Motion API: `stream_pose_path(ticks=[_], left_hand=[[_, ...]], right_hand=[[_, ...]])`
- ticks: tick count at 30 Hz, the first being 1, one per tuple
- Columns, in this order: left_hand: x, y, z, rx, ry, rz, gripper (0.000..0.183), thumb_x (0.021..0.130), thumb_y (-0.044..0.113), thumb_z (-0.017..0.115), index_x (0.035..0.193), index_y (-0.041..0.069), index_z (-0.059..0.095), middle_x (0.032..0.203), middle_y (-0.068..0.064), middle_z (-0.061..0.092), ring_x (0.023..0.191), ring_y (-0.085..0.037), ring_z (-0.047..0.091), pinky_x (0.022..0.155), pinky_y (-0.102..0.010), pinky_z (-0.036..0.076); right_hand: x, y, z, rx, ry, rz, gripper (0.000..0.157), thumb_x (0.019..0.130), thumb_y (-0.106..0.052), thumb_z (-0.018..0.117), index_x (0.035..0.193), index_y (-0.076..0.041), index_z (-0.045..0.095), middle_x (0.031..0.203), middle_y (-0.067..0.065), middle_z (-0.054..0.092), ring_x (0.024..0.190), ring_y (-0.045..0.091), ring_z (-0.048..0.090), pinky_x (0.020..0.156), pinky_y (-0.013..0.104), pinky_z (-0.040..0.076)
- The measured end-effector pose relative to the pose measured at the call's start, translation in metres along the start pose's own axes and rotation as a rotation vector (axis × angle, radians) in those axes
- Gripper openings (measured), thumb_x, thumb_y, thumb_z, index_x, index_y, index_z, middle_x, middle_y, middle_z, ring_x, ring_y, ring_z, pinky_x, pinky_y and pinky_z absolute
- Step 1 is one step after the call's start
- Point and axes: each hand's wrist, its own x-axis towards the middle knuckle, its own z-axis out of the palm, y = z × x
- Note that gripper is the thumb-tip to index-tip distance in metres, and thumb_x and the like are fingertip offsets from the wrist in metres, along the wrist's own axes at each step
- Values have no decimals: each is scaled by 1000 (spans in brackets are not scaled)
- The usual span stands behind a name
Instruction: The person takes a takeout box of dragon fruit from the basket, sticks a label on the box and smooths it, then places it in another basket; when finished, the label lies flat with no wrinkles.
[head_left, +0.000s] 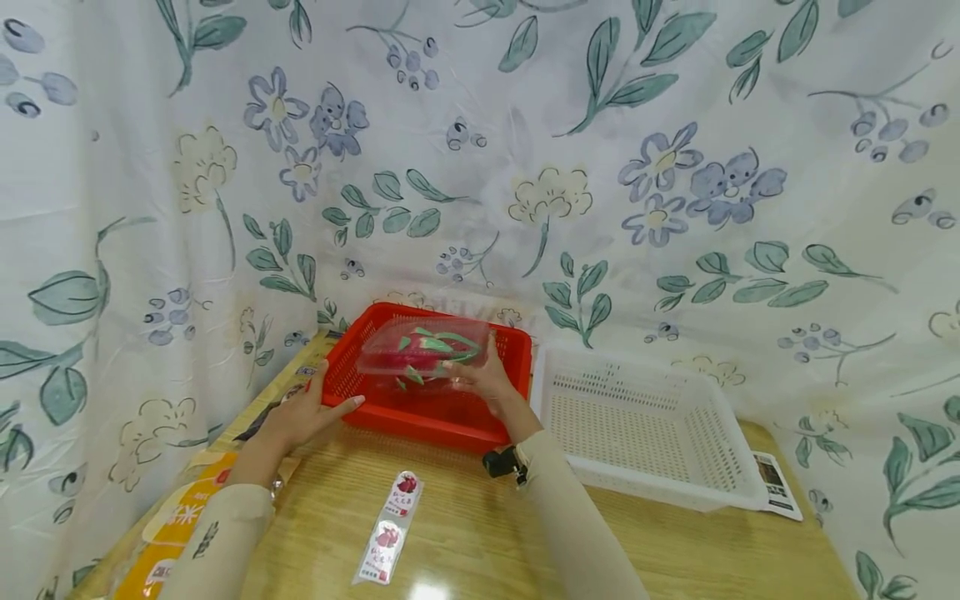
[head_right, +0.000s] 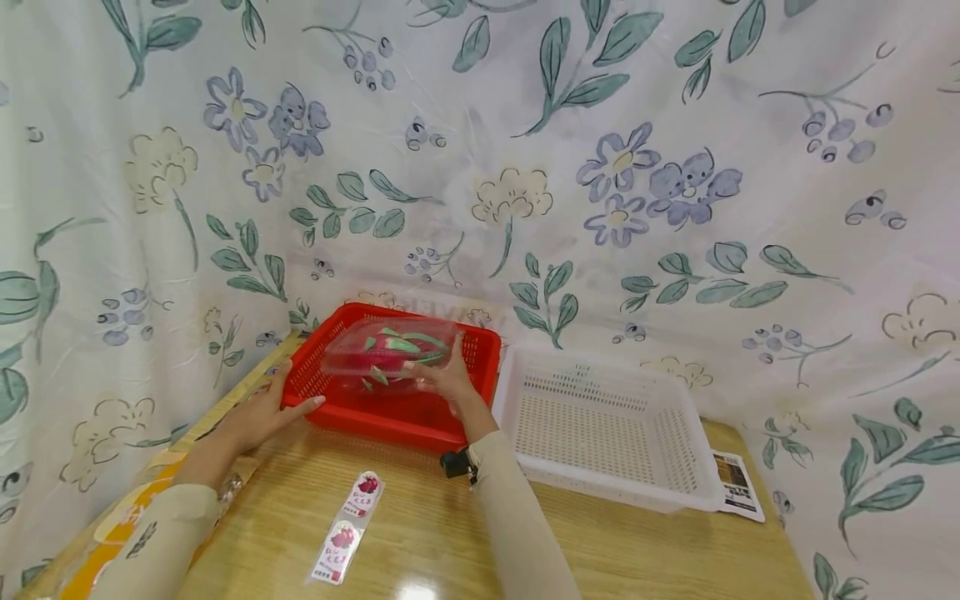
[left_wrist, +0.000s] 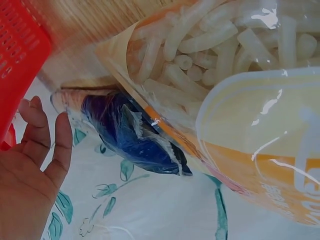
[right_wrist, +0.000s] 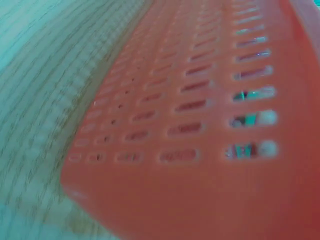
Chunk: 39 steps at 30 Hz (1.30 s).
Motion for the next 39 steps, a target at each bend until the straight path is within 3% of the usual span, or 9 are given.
stream_pose_path(ticks=[8,16,18,23,25,31,34,39], left_hand=[[0,1,0,8,-22,-3,117,85,85,33,157,5,-14,145,-42,36,121,-59,49,86,-67,49],[3,1,-4,40,-43,-14,118,85,86,31,157,2,-11,150,-43,25,128,-64,37,92,-72,43],[4,1,-6,72,-12,-8,118,84,86,31,157,2,-5,150,-43,24,128,-64,35,94,-74,39],[9,6,-18,145,179,53,108,85,84,36,159,6,16,146,-40,28,129,-58,30,99,-74,28],[14,13,-25,140,223,84,104,86,82,37,159,9,19,148,-38,28,132,-55,27,100,-73,24],[25,48,-42,112,167,141,100,88,81,35,157,8,26,144,-33,36,132,-51,24,106,-71,15],[27,60,-40,68,133,132,102,87,81,38,156,6,27,144,-32,38,132,-50,25,108,-72,13],[31,65,-31,-202,56,125,107,84,80,49,159,13,13,155,-24,32,138,-50,30,109,-72,25]], right_hand=[[-6,-7,-7,31,19,4,102,92,-13,70,160,-28,-5,146,15,44,91,21,67,87,40,58],[-10,-7,-11,23,15,-41,99,92,-14,70,159,-32,-1,146,11,46,112,28,61,88,39,58],[-11,-8,-11,14,10,-57,99,93,-14,69,159,-33,-1,147,10,45,113,28,60,87,39,58],[-14,-11,-11,23,3,-67,97,93,-13,70,158,-35,2,143,11,49,102,25,65,83,37,59],[-15,-12,-11,29,-3,-61,95,93,-12,69,158,-35,3,141,11,50,96,23,66,82,36,59],[-21,-15,-11,32,-21,-51,96,94,-13,68,160,-29,0,136,17,55,92,26,71,84,36,59],[-24,-16,-10,30,-37,-58,96,95,-13,67,160,-29,-2,133,18,58,99,35,71,85,37,58],[-31,-16,-9,63,-59,-96,89,96,-13,64,158,-35,4,138,14,55,102,30,69,86,38,58]])
